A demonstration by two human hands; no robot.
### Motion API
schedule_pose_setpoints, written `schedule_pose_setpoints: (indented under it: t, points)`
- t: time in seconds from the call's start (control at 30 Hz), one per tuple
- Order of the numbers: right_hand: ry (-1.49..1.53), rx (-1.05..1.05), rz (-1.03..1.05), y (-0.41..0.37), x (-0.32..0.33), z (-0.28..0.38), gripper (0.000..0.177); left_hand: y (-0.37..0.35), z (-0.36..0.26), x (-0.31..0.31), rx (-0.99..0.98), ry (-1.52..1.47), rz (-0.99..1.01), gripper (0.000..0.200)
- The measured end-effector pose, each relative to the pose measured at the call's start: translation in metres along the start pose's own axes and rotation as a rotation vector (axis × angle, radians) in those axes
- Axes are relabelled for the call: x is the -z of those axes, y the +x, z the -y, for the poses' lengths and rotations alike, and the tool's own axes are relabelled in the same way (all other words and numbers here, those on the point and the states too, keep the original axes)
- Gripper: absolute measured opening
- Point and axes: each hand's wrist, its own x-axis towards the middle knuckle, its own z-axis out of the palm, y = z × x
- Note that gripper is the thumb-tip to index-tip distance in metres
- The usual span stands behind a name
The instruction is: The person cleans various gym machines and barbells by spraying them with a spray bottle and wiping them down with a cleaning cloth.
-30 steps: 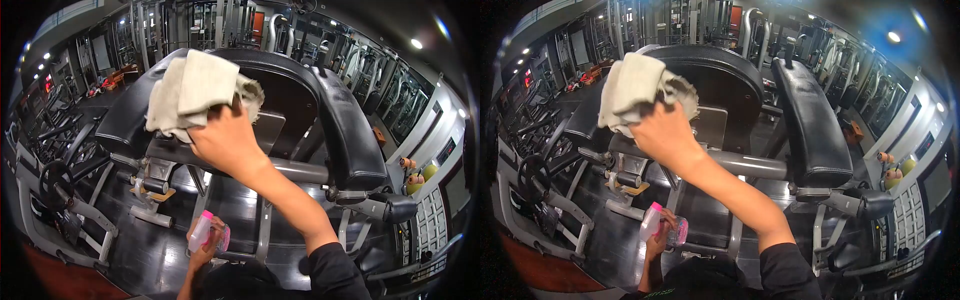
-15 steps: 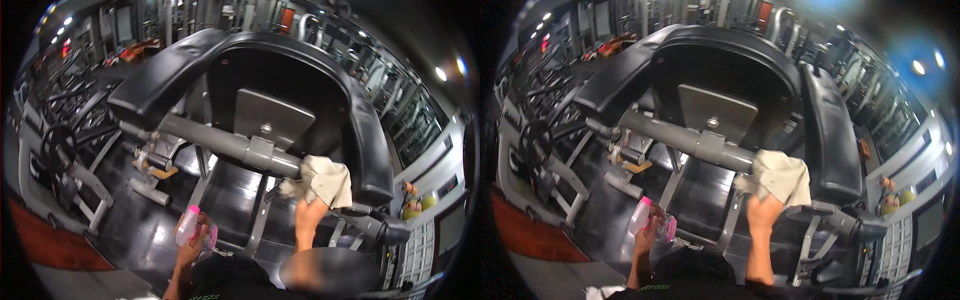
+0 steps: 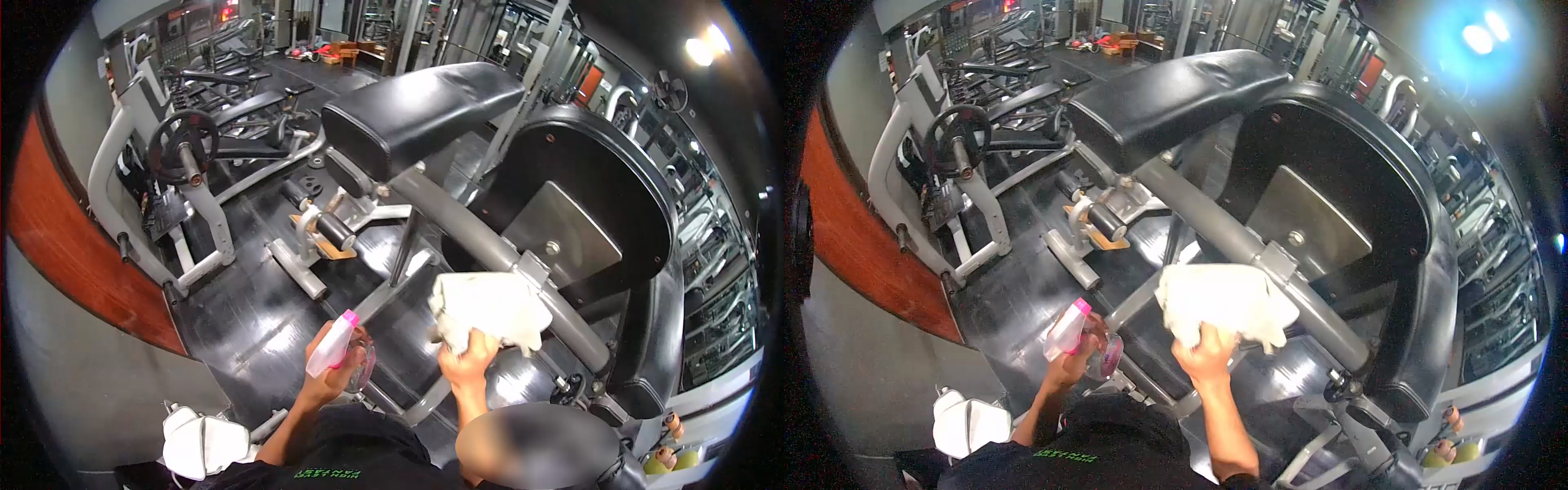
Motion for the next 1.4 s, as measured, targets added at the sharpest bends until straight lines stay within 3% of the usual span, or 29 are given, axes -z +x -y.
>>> schedule_pose_setpoints:
  t: [0.03,0.17,0.23,0.3,0.37,0.4,0.43,0.53,0.67,0.77,0.83,0.9,1.1,1.17,1.3,1.33,1.4]
  points:
    - [0.011,0.008,-0.001,0.013,-0.012,0.003,0.036,-0.004,0.000,0.005,0.027,-0.007,-0.037,0.028]
    - [-0.022,0.225,0.312,0.050,-0.067,0.006,0.049,-0.014,-0.002,0.027,0.120,0.035,-0.134,0.024]
    - [0.014,0.441,0.277,0.087,-0.092,0.022,0.051,-0.016,-0.002,0.037,0.102,0.009,-0.157,0.023]
    - [0.038,0.513,0.298,0.115,-0.126,0.035,0.050,-0.016,-0.002,0.044,0.084,-0.043,-0.189,0.022]
    - [0.152,0.667,0.116,0.157,-0.132,0.066,0.053,-0.014,-0.003,0.049,0.072,0.002,-0.219,0.023]
    - [0.230,0.597,0.098,0.174,-0.149,0.079,0.052,-0.013,-0.003,0.052,0.072,0.057,-0.230,0.023]
    - [-0.094,0.774,0.169,0.183,-0.162,0.079,0.037,-0.011,-0.003,0.055,0.068,0.056,-0.235,0.023]
    - [-0.300,0.690,0.334,0.209,-0.192,0.084,0.014,-0.007,-0.008,0.063,0.132,0.166,-0.202,0.024]
    - [-0.527,0.677,0.342,0.202,-0.199,0.071,0.016,-0.003,-0.015,0.070,0.133,0.165,-0.213,0.024]
    - [-0.789,0.669,0.522,0.193,-0.169,0.089,0.032,0.001,-0.014,0.077,0.134,0.168,-0.213,0.024]
    - [-0.774,0.613,0.461,0.182,-0.155,0.088,0.043,0.003,-0.016,0.082,0.155,0.162,-0.221,0.024]
    - [-0.532,0.549,0.476,0.173,-0.139,0.079,0.050,0.004,-0.017,0.085,0.116,0.198,-0.244,0.024]
    - [-0.508,0.488,0.386,0.141,-0.116,0.082,0.039,0.008,-0.002,0.098,0.059,0.155,-0.243,0.025]
    - [-0.506,0.445,0.516,0.140,-0.117,0.077,0.035,0.010,-0.006,0.101,0.064,0.167,-0.231,0.025]
    - [-0.544,0.505,0.546,0.147,-0.127,0.077,0.032,0.012,0.003,0.103,0.066,0.121,-0.209,0.024]
    - [-0.553,0.543,0.542,0.147,-0.130,0.074,0.031,0.015,-0.001,0.104,0.029,0.283,-0.152,0.023]
    - [-0.550,0.588,0.443,0.142,-0.136,0.068,0.031,0.016,0.004,0.099,0.035,0.198,-0.143,0.023]
